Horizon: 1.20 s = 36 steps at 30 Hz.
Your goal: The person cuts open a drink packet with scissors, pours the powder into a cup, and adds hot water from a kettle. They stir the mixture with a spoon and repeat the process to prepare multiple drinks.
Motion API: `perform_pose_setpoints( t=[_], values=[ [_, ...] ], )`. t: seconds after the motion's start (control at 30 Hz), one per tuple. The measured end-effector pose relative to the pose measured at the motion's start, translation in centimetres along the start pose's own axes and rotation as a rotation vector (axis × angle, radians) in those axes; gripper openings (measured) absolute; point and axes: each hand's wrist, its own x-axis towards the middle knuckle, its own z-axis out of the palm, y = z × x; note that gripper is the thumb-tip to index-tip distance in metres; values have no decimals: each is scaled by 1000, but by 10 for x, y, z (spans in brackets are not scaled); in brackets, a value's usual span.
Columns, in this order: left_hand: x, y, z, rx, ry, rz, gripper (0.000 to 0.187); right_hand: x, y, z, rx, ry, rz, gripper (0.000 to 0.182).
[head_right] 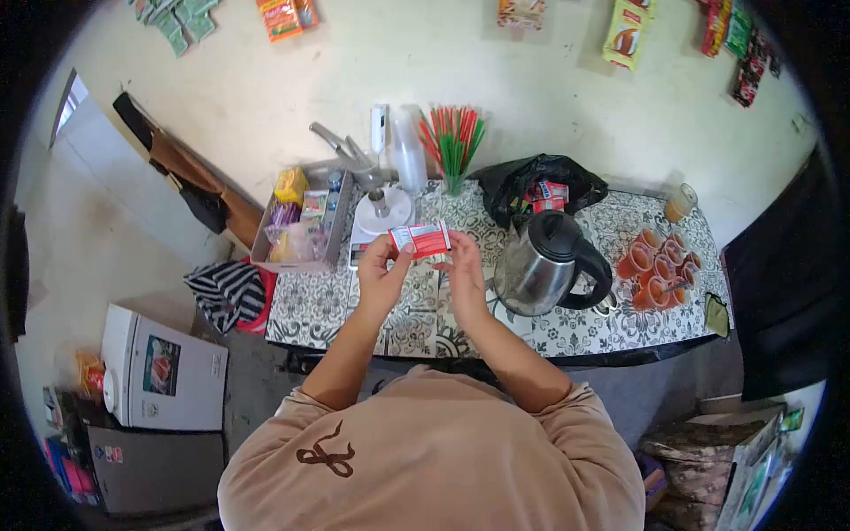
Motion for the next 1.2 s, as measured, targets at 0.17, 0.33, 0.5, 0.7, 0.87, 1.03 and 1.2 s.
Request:
perform_pose_setpoints(
  t=[0.17,0.33,0.5,0.7,0.87,1.03,1.2],
  values=[
    [31,37,53,-505,-7,18,16,-32,44,20,501,-314,794,74],
    [45,49,63,-747,-75,-119,20,-5,17,33,921,-684,822,83],
    [33,51,32,-844,-40,-77,25,41,-20,13,827,-52,565,60],
    [-4,51,-40,-549,32,51,20,117,-57,14,-1458,-281,306,39],
    [-52,29,-74,-425,105,-63,14,196,-21,52,-1655,-153,-449,47],
    [-89,3,-92,-478,208,-117,14,282,6,88,-2024,-205,-212,53],
    [-118,-6,-119,-405,286,-104,17,344,39,72,-2159,-378,97,50]
  ],
)
